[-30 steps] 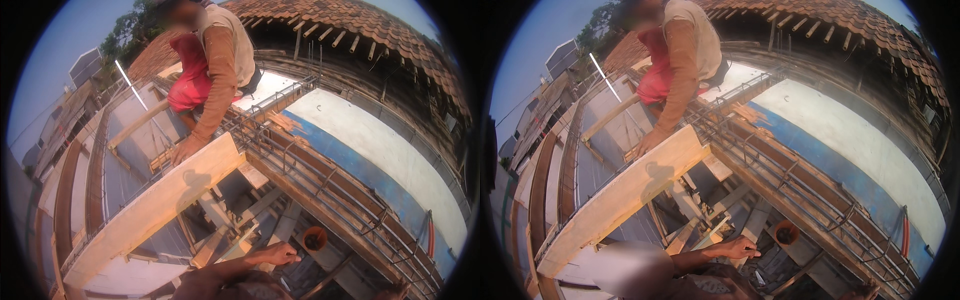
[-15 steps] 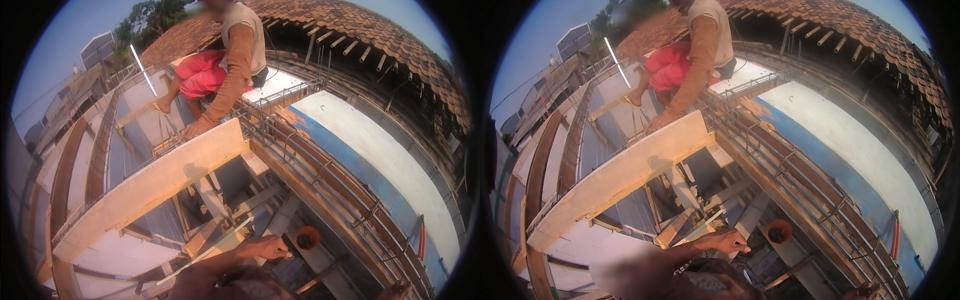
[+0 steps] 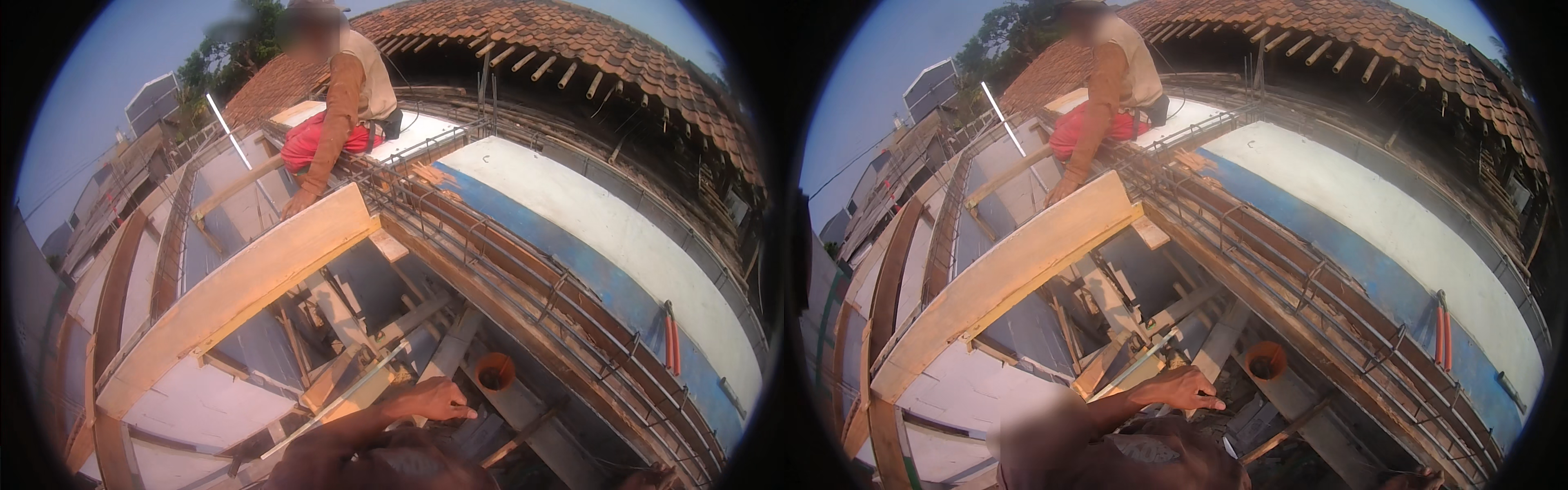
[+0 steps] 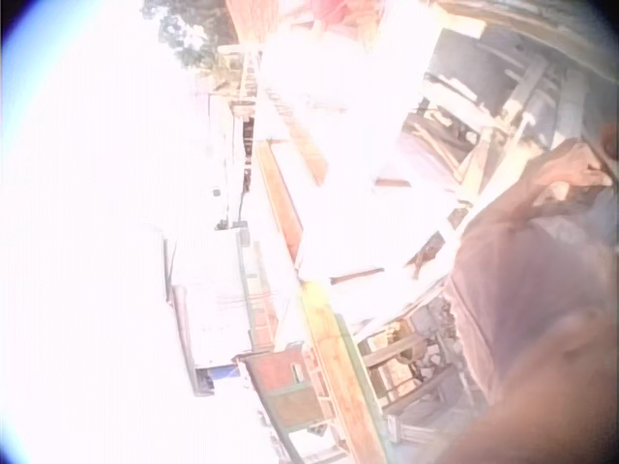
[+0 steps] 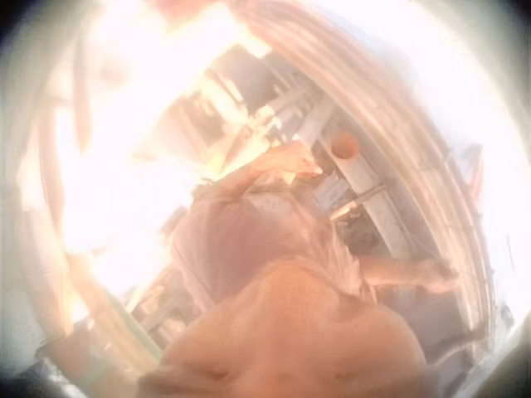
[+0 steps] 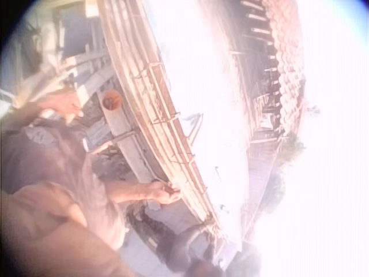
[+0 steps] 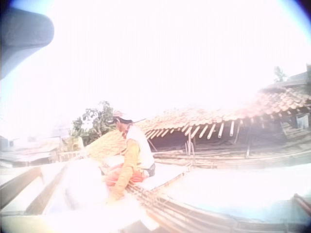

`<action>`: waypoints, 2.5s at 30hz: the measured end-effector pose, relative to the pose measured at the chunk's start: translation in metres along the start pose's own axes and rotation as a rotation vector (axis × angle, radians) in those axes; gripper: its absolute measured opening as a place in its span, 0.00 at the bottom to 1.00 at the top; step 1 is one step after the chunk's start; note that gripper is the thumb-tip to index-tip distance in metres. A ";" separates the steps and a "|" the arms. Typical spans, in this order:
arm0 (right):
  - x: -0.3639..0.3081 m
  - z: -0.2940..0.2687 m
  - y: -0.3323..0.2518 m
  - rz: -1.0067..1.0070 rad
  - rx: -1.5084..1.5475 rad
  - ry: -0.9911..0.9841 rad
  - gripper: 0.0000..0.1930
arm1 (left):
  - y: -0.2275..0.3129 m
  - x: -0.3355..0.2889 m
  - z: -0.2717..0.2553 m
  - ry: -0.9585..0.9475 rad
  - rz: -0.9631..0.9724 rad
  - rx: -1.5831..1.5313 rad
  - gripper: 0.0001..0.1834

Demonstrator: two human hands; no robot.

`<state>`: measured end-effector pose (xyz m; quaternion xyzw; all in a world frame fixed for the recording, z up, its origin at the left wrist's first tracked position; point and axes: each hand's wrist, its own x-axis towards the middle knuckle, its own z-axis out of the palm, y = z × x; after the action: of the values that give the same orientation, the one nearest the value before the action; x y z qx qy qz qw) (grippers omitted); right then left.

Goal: The person secures metal rebar to a construction frame by twisting thin wire around the joints using pliers.

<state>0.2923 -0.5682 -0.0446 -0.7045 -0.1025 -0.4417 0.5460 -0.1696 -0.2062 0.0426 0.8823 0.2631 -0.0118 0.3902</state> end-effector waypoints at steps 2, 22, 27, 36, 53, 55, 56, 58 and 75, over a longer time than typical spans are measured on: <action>0.014 -0.018 -0.028 0.228 0.200 -0.039 0.13 | -0.008 -0.007 0.009 0.023 0.100 -0.093 0.30; -0.066 -0.025 -0.268 -0.108 -0.025 -0.948 0.12 | 0.015 0.020 0.055 -0.106 0.081 -0.048 0.18; -0.171 -0.008 -0.289 0.053 0.266 -1.635 0.16 | 0.019 0.039 0.075 -0.076 0.183 -0.094 0.18; -0.173 -0.010 -0.274 0.120 0.243 -1.650 0.10 | 0.014 0.053 0.055 -0.283 0.177 -0.140 0.11; -0.167 0.014 -0.272 0.037 0.217 -1.155 0.11 | -0.003 0.137 -0.013 0.629 0.386 0.087 0.21; -0.166 0.022 -0.280 0.047 0.239 -1.118 0.11 | -0.009 0.159 -0.026 0.725 0.362 0.119 0.26; -0.167 0.026 -0.279 0.073 0.259 -1.100 0.10 | -0.008 0.171 -0.031 0.724 0.363 0.179 0.29; -0.165 0.030 -0.279 0.143 0.300 -1.067 0.10 | -0.001 0.194 -0.026 0.714 0.376 0.225 0.34; -0.205 0.024 -0.255 0.365 0.324 -1.150 0.10 | -0.013 0.273 -0.023 0.328 0.230 0.294 0.34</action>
<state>0.0239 -0.3804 -0.0221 -0.7439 -0.3236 0.1299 0.5701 0.0552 -0.0583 -0.0121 0.9439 0.2160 0.1378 0.2083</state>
